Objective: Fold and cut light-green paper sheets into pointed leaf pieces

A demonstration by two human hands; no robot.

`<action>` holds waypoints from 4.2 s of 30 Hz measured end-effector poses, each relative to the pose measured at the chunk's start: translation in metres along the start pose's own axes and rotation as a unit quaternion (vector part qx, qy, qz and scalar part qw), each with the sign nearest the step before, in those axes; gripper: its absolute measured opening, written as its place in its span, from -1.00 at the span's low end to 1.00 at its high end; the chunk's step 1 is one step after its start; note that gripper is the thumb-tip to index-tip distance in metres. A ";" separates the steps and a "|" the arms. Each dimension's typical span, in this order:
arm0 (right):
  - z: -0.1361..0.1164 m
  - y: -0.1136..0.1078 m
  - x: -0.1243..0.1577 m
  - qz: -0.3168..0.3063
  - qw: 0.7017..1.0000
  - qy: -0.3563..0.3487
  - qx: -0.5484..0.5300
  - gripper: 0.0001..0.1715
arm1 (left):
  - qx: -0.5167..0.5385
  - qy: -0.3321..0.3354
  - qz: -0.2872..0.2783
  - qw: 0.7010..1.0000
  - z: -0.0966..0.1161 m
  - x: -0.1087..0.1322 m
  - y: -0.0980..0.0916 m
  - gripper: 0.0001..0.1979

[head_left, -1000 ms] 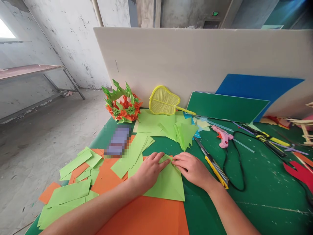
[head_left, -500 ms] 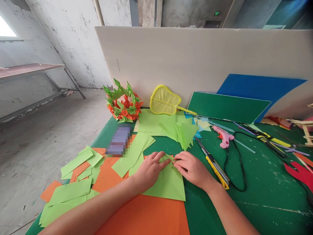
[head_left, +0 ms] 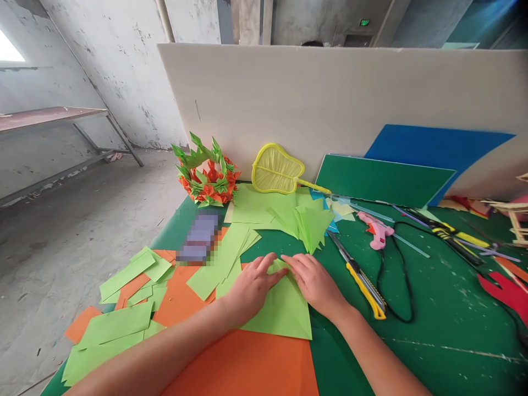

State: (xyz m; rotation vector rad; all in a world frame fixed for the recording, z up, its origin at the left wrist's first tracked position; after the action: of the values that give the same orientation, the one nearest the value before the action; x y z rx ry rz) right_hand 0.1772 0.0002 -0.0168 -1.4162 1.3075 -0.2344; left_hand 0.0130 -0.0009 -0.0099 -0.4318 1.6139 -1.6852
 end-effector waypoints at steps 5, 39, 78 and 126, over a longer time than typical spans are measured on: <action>0.000 0.006 0.002 -0.035 0.999 -0.009 0.036 -0.42 | 0.008 -0.006 0.007 1.000 -0.001 0.000 0.001 -0.33; 0.010 -0.016 0.005 0.002 0.998 0.039 0.040 -0.61 | -0.114 0.033 -0.092 0.989 0.008 -0.003 0.001 -0.29; -0.012 0.003 0.003 0.053 0.996 0.049 -0.057 -0.66 | 0.029 0.001 0.115 0.993 -0.002 0.006 0.009 -0.54; -0.022 -0.006 0.001 0.010 0.994 -0.066 -0.084 -0.76 | -0.049 -0.047 0.071 0.995 -0.012 0.000 -0.004 -0.52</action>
State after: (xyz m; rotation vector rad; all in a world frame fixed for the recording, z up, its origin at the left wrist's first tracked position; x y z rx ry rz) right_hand 0.1648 -0.0145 -0.0053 -1.5318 1.2553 -0.0159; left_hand 0.0033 0.0070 -0.0081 -0.4288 1.6236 -1.4645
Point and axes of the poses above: each hand's wrist, its own x-axis away from the middle knuckle, its own y-axis out of the palm, z = x × y, the point moved 4 cm from there along -x, towards the middle knuckle, and after that the axes turned 10 degrees about z, right-handed, at the moved point
